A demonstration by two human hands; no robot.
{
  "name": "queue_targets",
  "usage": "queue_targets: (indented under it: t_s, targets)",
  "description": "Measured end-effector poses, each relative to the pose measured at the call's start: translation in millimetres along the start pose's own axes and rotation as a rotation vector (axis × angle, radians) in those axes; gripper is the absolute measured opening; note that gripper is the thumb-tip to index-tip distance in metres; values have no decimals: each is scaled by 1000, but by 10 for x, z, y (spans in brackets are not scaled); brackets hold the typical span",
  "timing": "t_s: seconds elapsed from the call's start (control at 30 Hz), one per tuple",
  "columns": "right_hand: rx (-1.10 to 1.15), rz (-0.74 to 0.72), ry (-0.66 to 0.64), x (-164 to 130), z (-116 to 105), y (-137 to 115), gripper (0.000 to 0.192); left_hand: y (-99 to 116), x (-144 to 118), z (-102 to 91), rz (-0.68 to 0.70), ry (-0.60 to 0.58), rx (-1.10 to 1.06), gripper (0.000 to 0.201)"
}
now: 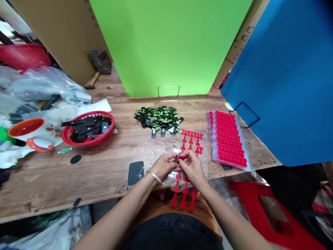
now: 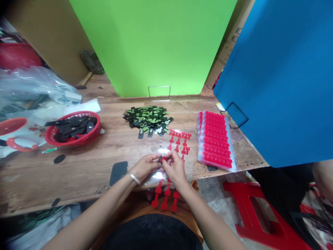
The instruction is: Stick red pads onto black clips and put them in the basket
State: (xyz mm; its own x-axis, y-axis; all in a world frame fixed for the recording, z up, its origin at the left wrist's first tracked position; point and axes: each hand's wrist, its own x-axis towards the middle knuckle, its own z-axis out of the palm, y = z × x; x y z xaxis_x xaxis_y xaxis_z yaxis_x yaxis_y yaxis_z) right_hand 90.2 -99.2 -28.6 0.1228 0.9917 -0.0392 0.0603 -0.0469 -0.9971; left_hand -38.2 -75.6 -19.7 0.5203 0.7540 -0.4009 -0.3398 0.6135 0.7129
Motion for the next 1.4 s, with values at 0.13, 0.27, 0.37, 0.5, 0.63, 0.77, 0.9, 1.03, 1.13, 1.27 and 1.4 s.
queue_targets:
  t_s: [0.13, 0.27, 0.37, 0.5, 0.63, 0.77, 0.9, 1.03, 1.13, 1.27, 1.4]
  targets:
    - [-1, 6, -4, 1, -7, -25, 13, 4, -6, 5, 7, -1, 2, 37]
    - [-20, -27, -3, -6, -2, -39, 10, 16, -23, 25, 21, -9, 11, 35]
    - [-45, -63, 7, -13, 0, -40, 8, 37, -46, 43, 10, -10, 9, 38]
    - [-54, -63, 14, -17, 0, -44, 9, 73, -72, 45, 10, -16, -1, 38]
    - [-26, -47, 11, -19, 4, -71, 9, 63, -63, 19, 19, -42, -9, 32]
    - [-12, -48, 6, -41, 18, -98, 9, -3, -37, 20, 71, 13, -4, 32]
    - [9, -22, 1, -99, 52, -101, 10, -38, -46, 59, 138, 82, 43, 29]
    - [-118, -122, 101, -114, 60, -121, 8, -35, -68, 69, 163, 90, 68, 31]
    - [-253, -228, 182, -66, 33, -153, 5, -26, -77, 63, 124, 59, 79, 36]
    - [-271, -242, 171, -6, 5, -185, 5, 2, -87, 85, 115, 33, 91, 38]
    - [-275, -259, 159, 2, 0, -207, 5, 24, -96, 116, 114, 17, 92, 38]
